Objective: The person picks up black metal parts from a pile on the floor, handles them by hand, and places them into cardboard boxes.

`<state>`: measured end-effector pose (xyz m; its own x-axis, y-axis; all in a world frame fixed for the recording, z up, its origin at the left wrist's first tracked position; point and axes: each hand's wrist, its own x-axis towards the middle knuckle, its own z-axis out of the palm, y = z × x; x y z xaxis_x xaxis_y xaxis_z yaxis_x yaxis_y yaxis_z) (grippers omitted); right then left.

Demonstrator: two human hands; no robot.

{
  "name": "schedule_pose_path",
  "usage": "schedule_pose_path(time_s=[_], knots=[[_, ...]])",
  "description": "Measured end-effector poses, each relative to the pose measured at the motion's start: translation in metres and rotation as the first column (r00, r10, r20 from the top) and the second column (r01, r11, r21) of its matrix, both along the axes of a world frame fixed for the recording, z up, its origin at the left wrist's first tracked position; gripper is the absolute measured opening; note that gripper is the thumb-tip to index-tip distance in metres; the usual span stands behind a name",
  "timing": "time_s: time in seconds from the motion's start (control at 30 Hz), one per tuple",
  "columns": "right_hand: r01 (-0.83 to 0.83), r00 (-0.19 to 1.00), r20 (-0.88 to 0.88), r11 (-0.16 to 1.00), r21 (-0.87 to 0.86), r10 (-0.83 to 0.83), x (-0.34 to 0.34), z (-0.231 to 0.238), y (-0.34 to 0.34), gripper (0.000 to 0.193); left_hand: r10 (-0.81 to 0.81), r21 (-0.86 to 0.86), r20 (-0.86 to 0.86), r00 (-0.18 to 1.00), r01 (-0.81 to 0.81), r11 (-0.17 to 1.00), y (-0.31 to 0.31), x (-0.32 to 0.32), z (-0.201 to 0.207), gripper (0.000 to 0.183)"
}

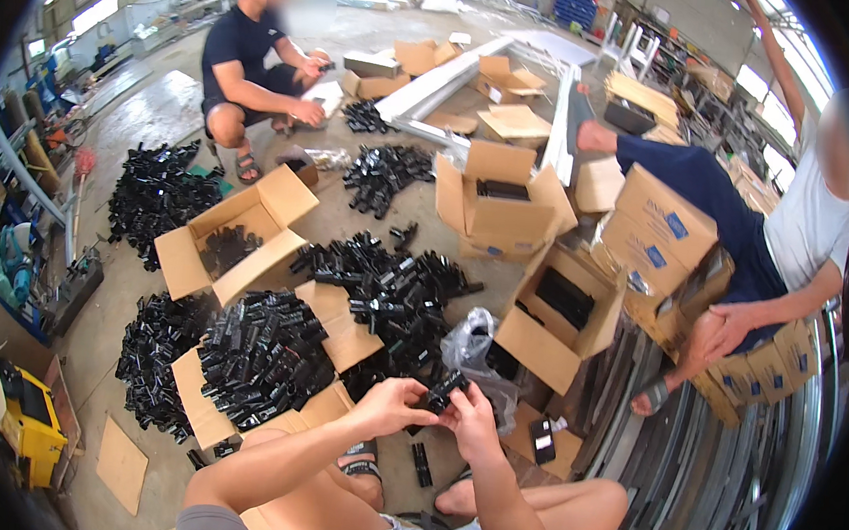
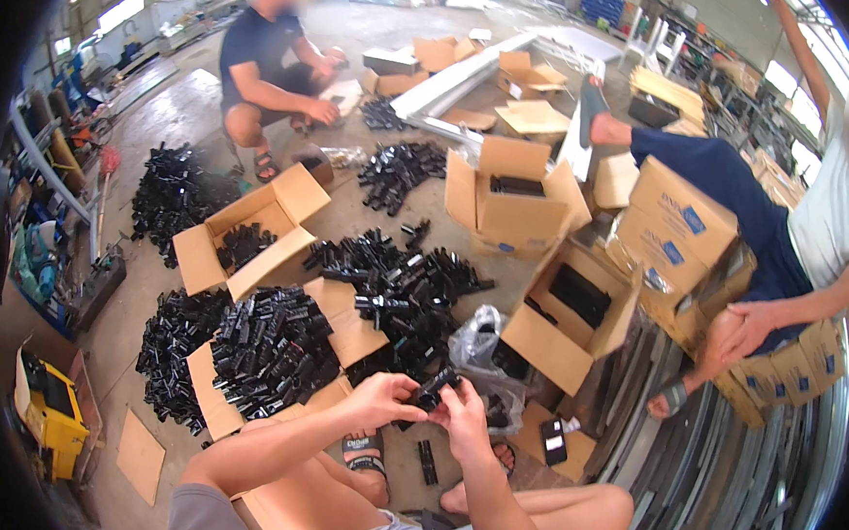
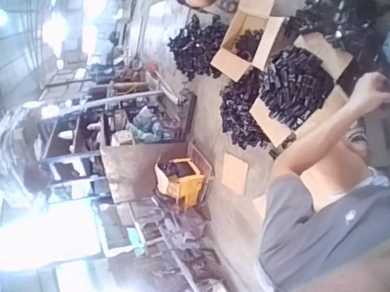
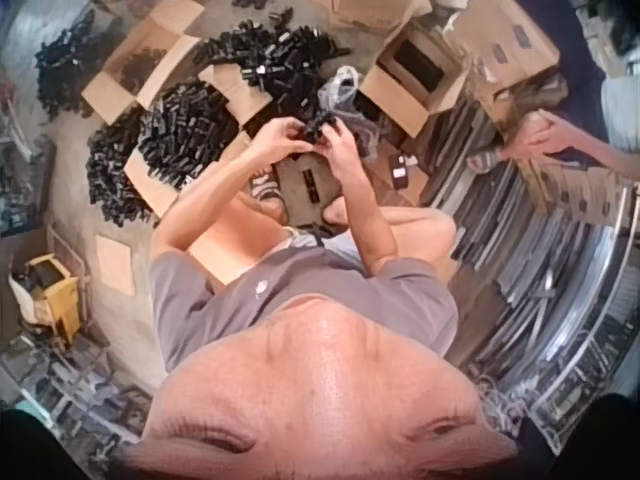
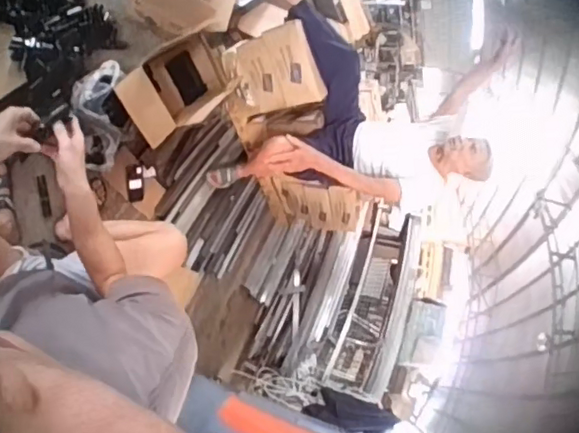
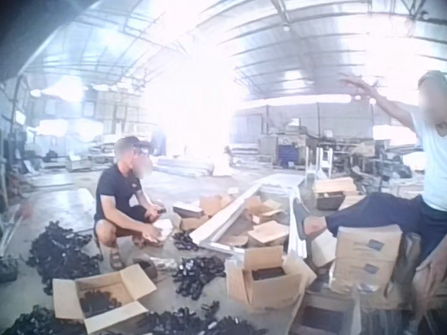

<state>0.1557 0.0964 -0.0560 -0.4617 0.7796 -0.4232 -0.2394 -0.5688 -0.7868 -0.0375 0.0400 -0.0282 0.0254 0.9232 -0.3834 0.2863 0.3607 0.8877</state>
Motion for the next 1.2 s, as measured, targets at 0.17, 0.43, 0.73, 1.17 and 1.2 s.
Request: schedule_pose_path(time_s=[0.17, 0.43, 0.73, 1.17, 1.2], knots=[[-0.166, 0.978, -0.139, 0.983, -0.08, 0.154, 0.007, -0.002, 0.001, 0.03, 0.061, 0.024, 0.057, 0.997, -0.062, 0.998, -0.011, -0.011, -0.021, 0.059], [-0.044, 0.999, 0.032, 0.981, 0.19, 0.039, 0.021, -0.015, -0.005, 0.03, -0.069, -0.079, 0.232, 0.97, 0.09, 0.993, -0.003, 0.001, 0.005, 0.058], [0.002, 0.998, 0.056, 0.946, 0.326, -0.021, 0.022, 0.018, -0.001, 0.032, -0.124, 0.028, 0.197, 0.973, 0.121, 0.992, -0.003, 0.018, 0.025, 0.049], [-0.091, 0.995, 0.073, 0.942, 0.322, 0.071, 0.028, 0.031, -0.003, 0.028, -0.132, 0.114, 0.093, 0.987, 0.121, 0.986, -0.014, 0.026, 0.032, 0.059], [-0.082, 0.996, 0.062, 0.949, 0.306, 0.066, 0.028, 0.03, -0.002, 0.028, -0.141, 0.129, 0.108, 0.984, 0.127, 0.983, -0.015, 0.025, 0.029, 0.063]])
